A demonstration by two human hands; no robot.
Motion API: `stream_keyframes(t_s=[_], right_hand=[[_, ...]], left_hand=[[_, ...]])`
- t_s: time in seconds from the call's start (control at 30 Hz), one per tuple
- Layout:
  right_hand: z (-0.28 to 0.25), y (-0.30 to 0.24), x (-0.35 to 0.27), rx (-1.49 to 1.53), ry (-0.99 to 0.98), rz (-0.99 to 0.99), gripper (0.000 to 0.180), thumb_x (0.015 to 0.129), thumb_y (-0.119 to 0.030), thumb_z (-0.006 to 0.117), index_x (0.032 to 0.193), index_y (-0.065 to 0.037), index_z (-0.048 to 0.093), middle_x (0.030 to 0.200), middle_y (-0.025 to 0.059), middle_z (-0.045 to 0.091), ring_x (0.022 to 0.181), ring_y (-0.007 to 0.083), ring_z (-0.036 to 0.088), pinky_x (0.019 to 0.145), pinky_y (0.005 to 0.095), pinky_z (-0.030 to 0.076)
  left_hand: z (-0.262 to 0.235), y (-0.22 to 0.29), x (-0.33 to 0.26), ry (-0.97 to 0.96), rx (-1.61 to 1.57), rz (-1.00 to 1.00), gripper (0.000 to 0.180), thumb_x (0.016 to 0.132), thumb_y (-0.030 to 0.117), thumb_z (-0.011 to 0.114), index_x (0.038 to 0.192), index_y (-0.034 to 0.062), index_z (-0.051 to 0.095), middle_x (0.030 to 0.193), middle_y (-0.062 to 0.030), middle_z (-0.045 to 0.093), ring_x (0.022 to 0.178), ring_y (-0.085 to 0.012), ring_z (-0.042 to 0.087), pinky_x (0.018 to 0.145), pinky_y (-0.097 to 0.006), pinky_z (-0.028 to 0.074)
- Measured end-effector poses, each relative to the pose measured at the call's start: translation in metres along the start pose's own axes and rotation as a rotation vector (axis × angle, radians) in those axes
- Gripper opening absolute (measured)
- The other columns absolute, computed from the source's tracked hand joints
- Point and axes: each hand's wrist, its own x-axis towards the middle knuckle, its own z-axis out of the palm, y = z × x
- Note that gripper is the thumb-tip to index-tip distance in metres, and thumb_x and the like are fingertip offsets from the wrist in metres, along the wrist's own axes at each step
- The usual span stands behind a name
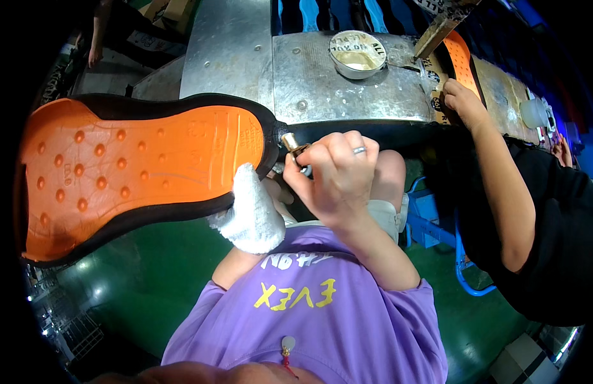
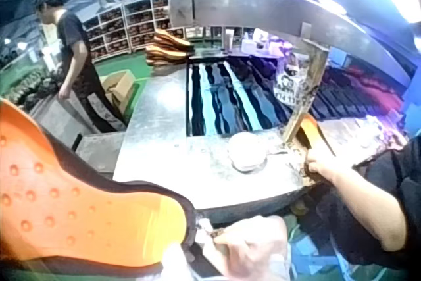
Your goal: The person applies a beige adhesive to the edges of orange and gray shoe soles using a small brush. They repeatedly dip the brush into a container and coat the perimeter of each sole, then place the soles on the table.
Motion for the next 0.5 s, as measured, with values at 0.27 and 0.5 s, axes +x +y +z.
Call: stream_keyframes(t_s=[0.27,0.5], right_hand=[[-0.006,-0.007,0.000,0.031,-0.028,0.009,0.034,0.066,-0.019,0.085,0.085,-0.019,0.057,0.086,-0.0005,0.056,0.077,0.0212,0.056,0.079,0.0384,0.036],[-0.006,0.002,0.003,0.026,-0.013,0.003,0.033,0.067,-0.020,0.084,0.085,-0.019,0.056,0.084,-0.0020,0.056,0.075,0.0208,0.055,0.079,0.0381,0.036]], left_hand=[[0.000,0.013,-0.002,-0.082,-0.170,-0.173,0.041,0.107,0.041,0.042,0.112,0.0047,0.061,0.086,-0.0086,0.066,0.067,-0.0167,0.058,0.060,-0.032,0.046],[0.001,0.012,-0.001,-0.056,-0.126,-0.114,0.039,0.107,0.039,0.043,0.111,0.0041,0.060,0.086,-0.0092,0.065,0.069,-0.0173,0.058,0.061,-0.032,0.046]])
